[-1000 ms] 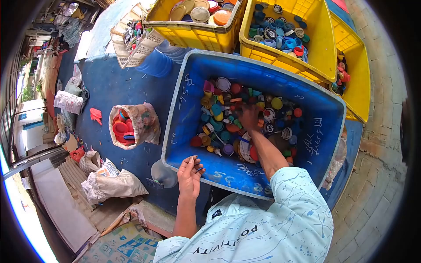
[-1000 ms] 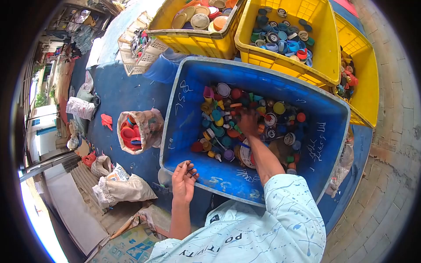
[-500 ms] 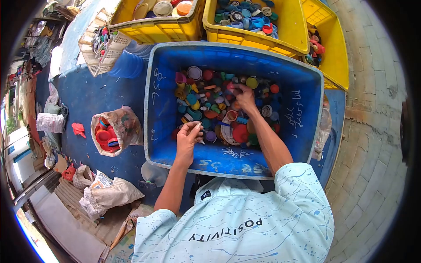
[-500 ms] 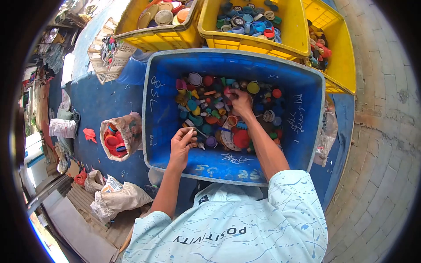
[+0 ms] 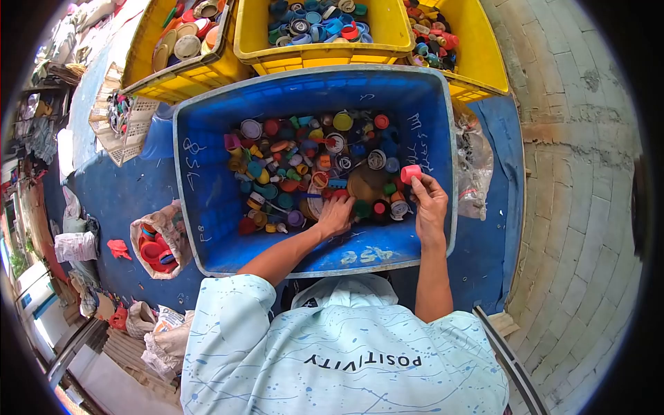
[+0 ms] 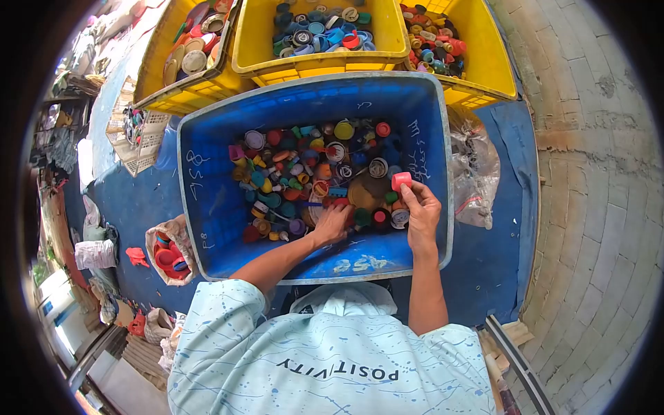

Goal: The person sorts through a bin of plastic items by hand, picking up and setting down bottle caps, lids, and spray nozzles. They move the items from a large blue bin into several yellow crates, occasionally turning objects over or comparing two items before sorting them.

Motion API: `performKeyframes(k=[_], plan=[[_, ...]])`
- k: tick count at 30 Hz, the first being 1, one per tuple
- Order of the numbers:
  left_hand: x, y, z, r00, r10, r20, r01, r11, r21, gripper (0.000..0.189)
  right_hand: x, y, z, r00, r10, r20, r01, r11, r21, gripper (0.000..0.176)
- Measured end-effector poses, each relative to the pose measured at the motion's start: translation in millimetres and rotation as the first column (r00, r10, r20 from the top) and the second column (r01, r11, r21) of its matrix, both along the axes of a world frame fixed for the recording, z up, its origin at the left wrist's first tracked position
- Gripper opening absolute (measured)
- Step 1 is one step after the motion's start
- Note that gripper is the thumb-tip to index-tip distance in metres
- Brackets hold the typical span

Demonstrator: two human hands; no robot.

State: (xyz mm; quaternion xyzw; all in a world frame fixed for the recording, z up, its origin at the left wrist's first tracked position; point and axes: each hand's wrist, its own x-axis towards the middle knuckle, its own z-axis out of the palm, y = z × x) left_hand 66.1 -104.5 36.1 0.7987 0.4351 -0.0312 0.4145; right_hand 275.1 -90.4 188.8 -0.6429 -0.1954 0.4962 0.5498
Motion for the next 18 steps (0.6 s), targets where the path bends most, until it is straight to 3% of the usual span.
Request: performKeyframes(k=[7,13,16,18], plan=[[29,-6,-24,0.971,-0.222,-0.085,0.238,0.924,0.301,0.066,3,-25,-6,0.996,0.023,-0.089,-0.029,0.998,-0.059,0.018],[48,-9,-47,0.936,-0.306,-0.175,0.344,0.903,0.256,0.057,13,-12,-13,0.984,0.174,-0.048,-0.179,0.974,-0.137,0.016],[45,-9,-49,0.954,-0.271,-0.13,0.296,0.924,0.244,0.052,12,-1,-15,0.971,0.24,-0.019,-0.241,0.961,-0.14,0.016],[39,-5,-44,0.983,-0.155,-0.098,0.166,0.979,0.116,0.05,9,6,-15,0.966,0.259,-0.009,-0.258,0.955,-0.148,0.016]])
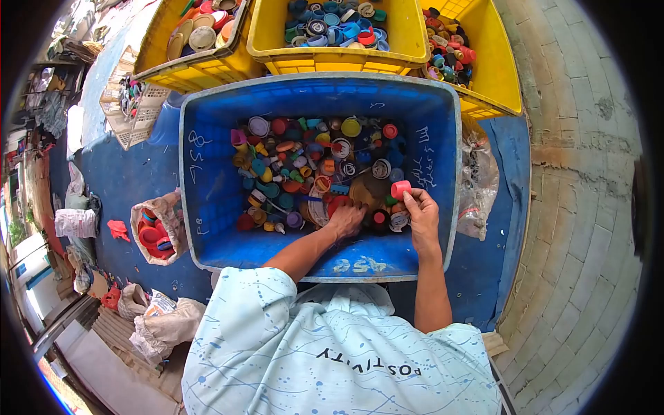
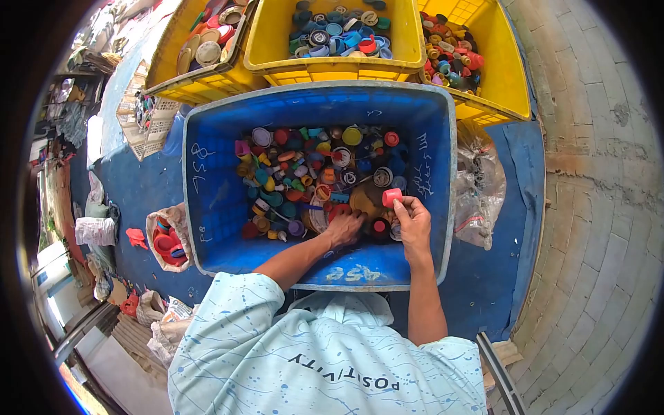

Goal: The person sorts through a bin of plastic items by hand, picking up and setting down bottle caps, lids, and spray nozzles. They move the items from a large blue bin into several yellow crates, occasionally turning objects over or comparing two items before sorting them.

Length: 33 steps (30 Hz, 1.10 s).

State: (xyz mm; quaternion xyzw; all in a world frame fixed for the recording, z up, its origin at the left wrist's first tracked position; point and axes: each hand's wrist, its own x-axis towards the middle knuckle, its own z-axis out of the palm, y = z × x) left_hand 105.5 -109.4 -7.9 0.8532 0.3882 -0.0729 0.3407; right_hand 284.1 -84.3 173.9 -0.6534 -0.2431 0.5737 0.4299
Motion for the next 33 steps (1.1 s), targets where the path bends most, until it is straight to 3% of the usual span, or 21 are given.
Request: performKeyframes(k=[1,4,7,8,11,14,18,22,25,28,33], plan=[[-4,4,5,0.998,0.068,-0.001,-0.068,0.995,-0.067,0.05,-2,3,0,1.0,0.004,0.003,-0.004,1.0,-0.009,0.016],[-24,24,22,0.903,0.376,0.207,-0.34,0.922,-0.187,0.054,-10,12,-4,1.0,0.025,-0.001,-0.025,1.0,-0.013,0.017],[-51,52,67,0.74,0.656,0.149,-0.528,0.704,-0.474,0.065,-21,21,1,0.997,0.046,-0.058,-0.046,0.999,-0.009,0.018],[-63,56,69,0.705,0.674,0.222,-0.546,0.715,-0.438,0.07,-25,24,6,0.995,0.052,-0.085,-0.053,0.999,-0.005,0.018],[-92,63,112,0.275,0.944,0.183,-0.369,0.279,-0.886,0.062,-39,32,10,0.984,0.059,-0.167,-0.048,0.997,0.067,0.019],[-108,60,169,-0.098,0.993,0.067,-0.146,0.052,-0.988,0.052,-49,38,24,0.968,0.118,-0.222,-0.098,0.99,0.099,0.02],[-115,36,203,-0.318,0.947,0.055,0.024,0.066,-0.998,0.041,-58,40,34,0.935,0.205,-0.289,-0.169,0.975,0.144,0.016],[-102,16,218,-0.437,0.899,0.004,0.156,0.081,-0.984,0.039,-65,32,43,0.935,0.225,-0.275,-0.177,0.966,0.19,0.015],[-90,13,215,-0.444,0.896,0.007,0.19,0.102,-0.976,0.041,-65,28,40,0.964,0.177,-0.2,-0.128,0.963,0.236,0.015],[-69,23,215,-0.37,0.929,-0.011,0.194,0.066,-0.979,0.042,-56,21,54,0.977,0.031,-0.211,0.012,0.98,0.198,0.016],[-26,46,208,-0.225,0.968,-0.11,0.177,-0.07,-0.982,0.033,-18,10,61,0.989,-0.087,-0.119,0.11,0.973,0.204,0.017]])
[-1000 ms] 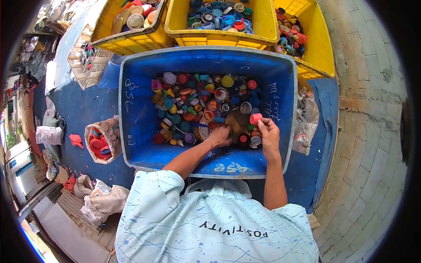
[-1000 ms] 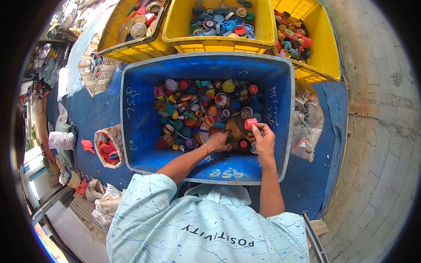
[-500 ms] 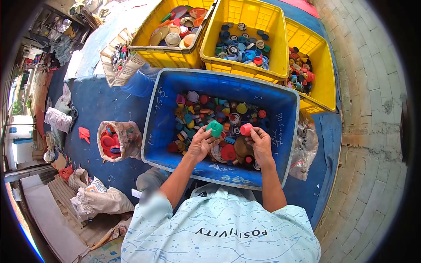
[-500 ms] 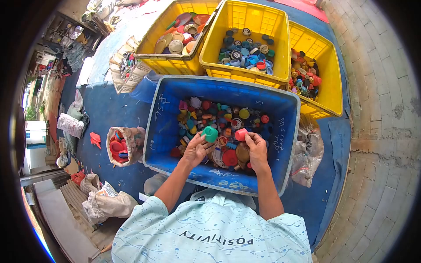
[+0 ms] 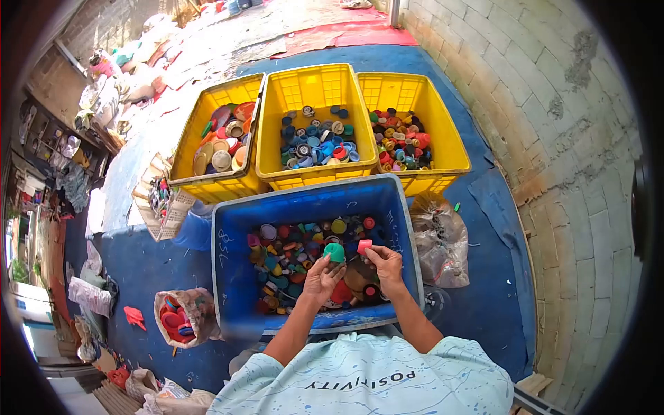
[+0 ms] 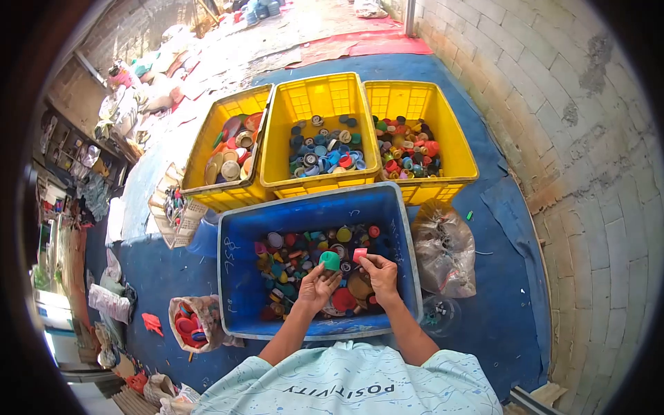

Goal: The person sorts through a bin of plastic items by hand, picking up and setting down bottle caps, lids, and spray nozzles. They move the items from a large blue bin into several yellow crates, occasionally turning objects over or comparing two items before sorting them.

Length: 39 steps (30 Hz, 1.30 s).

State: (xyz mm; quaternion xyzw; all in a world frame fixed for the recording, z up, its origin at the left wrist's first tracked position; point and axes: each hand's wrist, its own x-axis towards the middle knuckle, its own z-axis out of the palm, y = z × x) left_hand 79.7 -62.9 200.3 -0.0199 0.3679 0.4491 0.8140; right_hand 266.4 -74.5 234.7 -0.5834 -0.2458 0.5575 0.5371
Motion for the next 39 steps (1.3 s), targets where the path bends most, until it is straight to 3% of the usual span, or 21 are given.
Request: performKeyframes(k=[4,6,7,8,9,10,11,15,17,20,24,27,31,35,39], plan=[[53,46,10,0.981,-0.188,-0.054,0.187,0.982,-0.022,0.047,40,13,9,0.994,-0.108,-0.014,0.108,0.994,0.021,0.017],[95,97,17,0.958,-0.282,-0.058,0.287,0.953,0.093,0.047,72,50,16,0.986,-0.14,0.094,0.132,0.987,0.091,0.017],[119,125,44,0.95,-0.308,-0.052,0.313,0.939,0.145,0.044,92,76,24,0.976,-0.152,0.155,0.123,0.976,0.182,0.016],[139,154,56,0.944,-0.329,0.037,0.294,0.884,0.363,0.048,108,103,40,0.968,-0.21,0.138,0.173,0.954,0.244,0.019],[158,181,70,0.954,-0.291,-0.072,0.296,0.875,0.383,0.055,116,126,70,0.957,-0.269,0.109,0.224,0.924,0.309,0.026],[172,206,77,0.955,-0.249,-0.159,0.293,0.866,0.406,0.062,132,146,83,0.976,-0.199,0.09,0.146,0.902,0.405,0.037],[180,217,99,0.966,-0.194,-0.172,0.251,0.867,0.431,0.065,143,162,93,0.955,-0.264,0.132,0.189,0.891,0.412,0.039],[153,211,116,0.96,-0.1,-0.263,0.2,0.899,0.389,0.046,166,168,71,0.915,-0.38,0.137,0.291,0.855,0.428,0.046],[116,196,88,0.945,-0.095,-0.313,0.225,0.883,0.412,0.042,158,146,48,0.928,-0.344,0.147,0.273,0.891,0.363,0.04],[48,162,22,0.921,0.054,-0.386,0.041,0.971,0.234,0.021,129,99,14,0.941,-0.244,0.234,0.187,0.952,0.242,0.029],[-38,96,-58,0.855,0.094,-0.509,-0.117,0.993,-0.014,0.022,64,42,-12,0.967,-0.06,0.246,0.037,0.995,0.097,0.023],[-82,53,-87,0.801,0.044,-0.597,-0.152,0.979,-0.133,0.023,27,18,-42,0.942,0.15,0.301,-0.147,0.989,-0.035,0.024],[-113,27,-90,0.781,-0.014,-0.625,-0.15,0.966,-0.209,0.027,-3,16,-73,0.756,0.461,0.465,-0.417,0.887,-0.199,0.03],[-134,17,-91,0.795,-0.052,-0.604,-0.113,0.966,-0.231,0.032,-31,34,-94,0.58,0.593,0.559,-0.53,0.795,-0.294,0.034],[-146,11,-101,0.804,-0.105,-0.585,-0.094,0.949,-0.3,0.032,-50,49,-163,0.382,0.655,0.652,-0.574,0.721,-0.389,0.037]])
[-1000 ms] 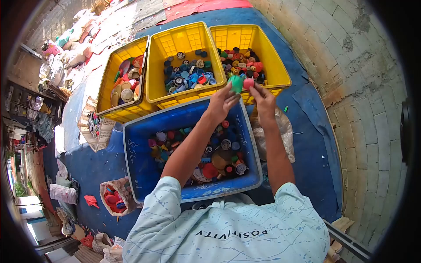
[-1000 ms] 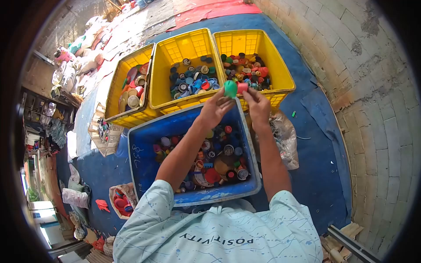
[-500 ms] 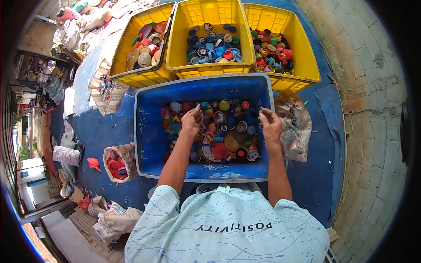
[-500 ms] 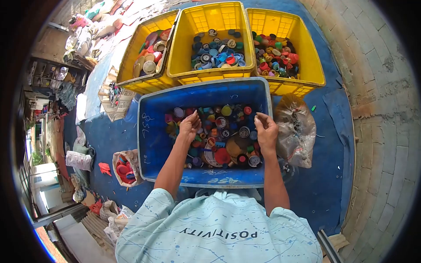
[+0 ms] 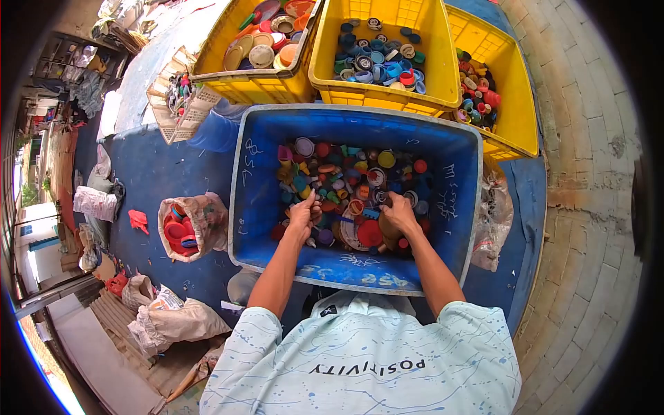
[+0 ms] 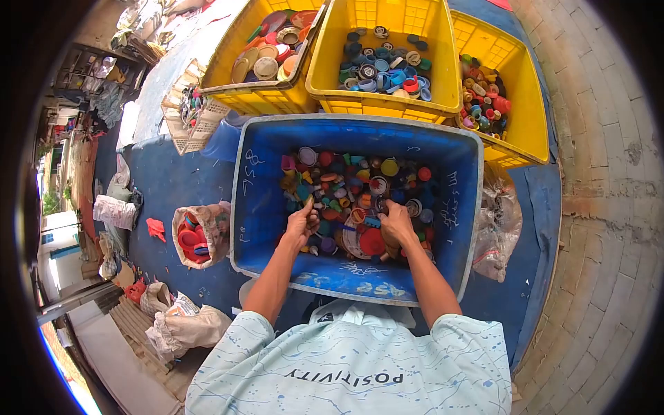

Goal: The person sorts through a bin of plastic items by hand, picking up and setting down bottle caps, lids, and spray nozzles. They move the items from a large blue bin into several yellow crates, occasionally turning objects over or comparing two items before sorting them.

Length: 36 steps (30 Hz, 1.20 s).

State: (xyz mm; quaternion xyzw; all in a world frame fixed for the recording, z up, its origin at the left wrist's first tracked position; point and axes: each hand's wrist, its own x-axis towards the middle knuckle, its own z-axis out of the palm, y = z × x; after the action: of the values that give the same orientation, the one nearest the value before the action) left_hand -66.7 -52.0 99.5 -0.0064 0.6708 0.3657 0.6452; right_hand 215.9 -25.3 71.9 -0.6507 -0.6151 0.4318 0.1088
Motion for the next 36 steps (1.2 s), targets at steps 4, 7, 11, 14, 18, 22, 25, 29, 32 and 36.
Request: performKeyframes(k=[4,7,11,14,18,22,25,29,32,36], plan=[[-7,-3,-12,0.994,-0.081,0.078,0.081,0.997,0.01,0.027,-20,9,-39,0.978,0.162,0.131,-0.171,0.983,0.064,0.041],[-8,-3,-12,0.984,-0.171,0.047,0.17,0.985,0.03,0.022,-36,13,-62,0.937,0.227,0.265,-0.235,0.972,0.0,0.043],[-15,3,-10,0.985,-0.162,0.057,0.161,0.987,0.01,0.017,-52,9,-97,0.934,0.165,0.316,-0.246,0.94,0.236,0.044],[-19,6,-13,0.985,-0.168,0.043,0.169,0.986,-0.014,0.019,-62,11,-107,0.916,0.148,0.374,-0.265,0.921,0.285,0.041],[-19,11,-12,0.971,-0.238,0.022,0.239,0.971,-0.011,0.021,-66,17,-111,0.876,0.215,0.431,-0.306,0.94,0.153,0.038],[-13,15,-24,0.949,-0.311,-0.048,0.311,0.95,-0.019,0.026,-67,17,-113,0.876,0.213,0.432,-0.29,0.949,0.12,0.041],[-6,20,-25,0.931,-0.356,-0.085,0.353,0.935,-0.042,0.028,-63,13,-104,0.918,0.101,0.384,-0.219,0.935,0.278,0.043],[11,30,-24,0.884,-0.444,-0.147,0.444,0.895,-0.04,0.027,-44,15,-101,0.96,-0.281,0.011,0.28,0.96,0.025,0.043],[19,31,-82,0.847,-0.46,-0.266,0.482,0.876,0.019,0.026,-25,8,-94,0.818,-0.542,-0.195,0.536,0.84,-0.084,0.043],[38,41,-132,0.739,-0.483,-0.47,0.47,0.869,-0.154,0.037,-20,14,8,0.536,-0.754,-0.38,0.628,0.657,-0.419,0.046]])
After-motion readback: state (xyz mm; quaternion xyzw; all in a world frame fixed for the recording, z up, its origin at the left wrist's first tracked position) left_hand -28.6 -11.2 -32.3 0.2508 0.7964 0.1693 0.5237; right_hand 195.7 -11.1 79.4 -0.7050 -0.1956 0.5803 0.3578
